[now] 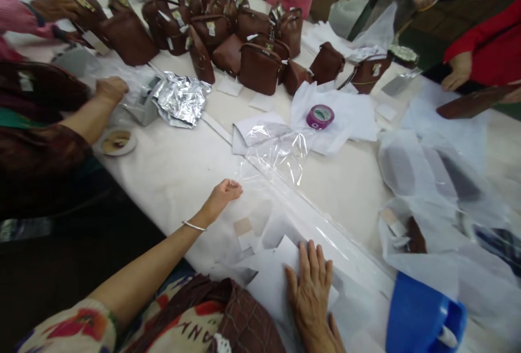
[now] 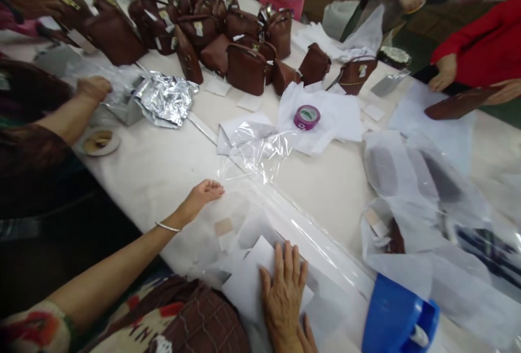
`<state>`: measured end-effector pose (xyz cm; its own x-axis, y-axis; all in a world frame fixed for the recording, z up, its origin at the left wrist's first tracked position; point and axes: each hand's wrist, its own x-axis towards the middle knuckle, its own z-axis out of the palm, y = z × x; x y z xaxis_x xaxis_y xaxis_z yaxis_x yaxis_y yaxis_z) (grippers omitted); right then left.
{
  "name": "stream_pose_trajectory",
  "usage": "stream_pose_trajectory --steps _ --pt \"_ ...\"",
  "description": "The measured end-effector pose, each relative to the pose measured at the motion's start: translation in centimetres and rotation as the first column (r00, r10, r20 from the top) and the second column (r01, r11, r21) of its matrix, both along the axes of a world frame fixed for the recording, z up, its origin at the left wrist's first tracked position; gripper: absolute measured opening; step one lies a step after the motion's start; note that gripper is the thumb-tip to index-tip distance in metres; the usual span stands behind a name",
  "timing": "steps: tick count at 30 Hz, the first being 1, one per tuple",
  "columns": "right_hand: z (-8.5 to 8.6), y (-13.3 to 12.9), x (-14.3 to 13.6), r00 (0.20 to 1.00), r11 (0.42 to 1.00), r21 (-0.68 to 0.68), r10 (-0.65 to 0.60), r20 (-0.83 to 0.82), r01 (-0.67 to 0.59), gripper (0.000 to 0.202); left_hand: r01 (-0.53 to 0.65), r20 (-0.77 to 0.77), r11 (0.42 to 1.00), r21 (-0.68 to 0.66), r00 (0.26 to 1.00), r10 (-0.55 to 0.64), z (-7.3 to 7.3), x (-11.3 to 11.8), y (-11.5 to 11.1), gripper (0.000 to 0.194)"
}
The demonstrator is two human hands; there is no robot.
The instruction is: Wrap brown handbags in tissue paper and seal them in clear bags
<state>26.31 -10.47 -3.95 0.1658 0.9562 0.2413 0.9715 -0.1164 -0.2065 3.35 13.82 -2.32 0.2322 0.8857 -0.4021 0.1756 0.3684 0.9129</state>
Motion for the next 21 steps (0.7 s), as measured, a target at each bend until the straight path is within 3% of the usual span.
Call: stream_pose_trajectory --steps 2,5,8,11,14,16,21 --pt "0.3 -0.6 1.2 0.999 1.0 -0.007 -0.006 0.033 0.006 0.068 0.094 -0.008 0.996 -0.001 0.996 -0.094 -0.8 0.9 -1.6 0.029" --pt "1.6 -1.4 2.1 0.995 0.998 -0.04 -0.037 0.093 0.041 0.068 0.22 -0.003 0.974 0.044 0.975 -0.22 -0.9 2.6 -4.1 0.02" --pt "2.5 -1.0 1.0 0.991 0.996 -0.074 -0.032 0.129 0.042 0.067 0.314 -0.058 0.938 0.148 0.949 -0.309 -1.1 2.0 -6.1 0.028" --pt "2.3 0.5 -0.6 0.995 0.988 -0.143 -0.047 0.082 0.059 0.064 0.559 -0.445 0.744 0.367 0.807 -0.388 -3.2 0.0 -6.1 0.048" --pt "1.9 1.8 -0.9 0.995 0.986 -0.141 -0.077 0.061 0.085 0.067 0.694 -0.585 0.587 0.417 0.699 -0.41 -5.3 -0.3 -5.0 0.054" --pt "2.0 2.0 -0.8 0.994 0.985 -0.135 -0.098 0.054 0.105 0.068 0.728 -0.616 0.546 0.415 0.666 -0.42 -5.5 0.0 -4.5 0.054" --pt "2.7 1.8 -0.9 0.993 0.983 -0.148 -0.104 0.046 0.11 0.069 0.789 -0.689 0.484 0.379 0.59 -0.421 -4.4 0.2 -4.2 0.053"
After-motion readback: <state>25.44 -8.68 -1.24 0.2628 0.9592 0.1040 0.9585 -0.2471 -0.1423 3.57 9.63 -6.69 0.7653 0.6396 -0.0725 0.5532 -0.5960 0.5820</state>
